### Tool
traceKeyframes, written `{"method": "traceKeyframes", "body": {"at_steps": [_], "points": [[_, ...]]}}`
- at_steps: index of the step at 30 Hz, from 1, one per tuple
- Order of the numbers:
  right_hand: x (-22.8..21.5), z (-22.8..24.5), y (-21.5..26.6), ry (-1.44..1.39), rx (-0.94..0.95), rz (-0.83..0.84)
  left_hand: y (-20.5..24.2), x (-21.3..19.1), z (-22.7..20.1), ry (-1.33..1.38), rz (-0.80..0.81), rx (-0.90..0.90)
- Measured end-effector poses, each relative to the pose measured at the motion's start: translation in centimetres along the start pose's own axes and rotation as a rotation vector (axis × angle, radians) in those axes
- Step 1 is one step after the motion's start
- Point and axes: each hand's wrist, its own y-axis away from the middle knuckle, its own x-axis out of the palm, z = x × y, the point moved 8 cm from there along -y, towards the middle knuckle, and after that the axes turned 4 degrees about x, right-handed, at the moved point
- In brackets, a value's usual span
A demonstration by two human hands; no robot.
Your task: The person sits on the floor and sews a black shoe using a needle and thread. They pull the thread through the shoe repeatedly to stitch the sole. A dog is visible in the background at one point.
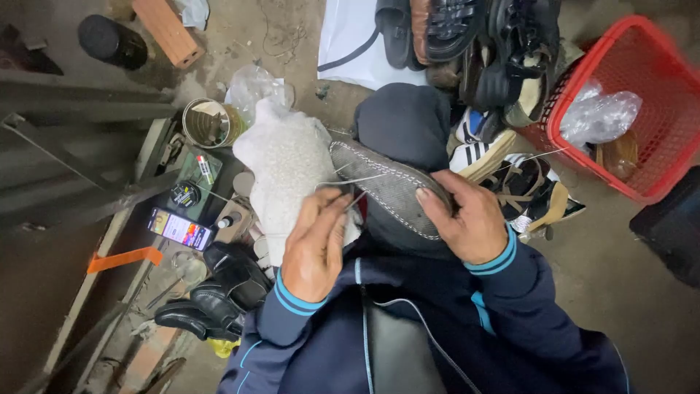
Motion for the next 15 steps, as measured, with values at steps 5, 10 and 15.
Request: {"method": "traceKeyframes", "body": {"at_steps": [5,10,15], "points": [[1.0,-1.0,-0.1,-0.096,0.038,0.029,0.2,1.9,0.2,-0.008,0.048,0.039],[1.1,-1.0,-0.3,-0.146,-0.001,0.020,0.0,2.5,0.7,-0.044,0.047,0.044],[1.2,-1.4,-0.3,-0.162,0.012,0.013,0.1,3.0,1.1,-0.077,0.030,0.042]]}}
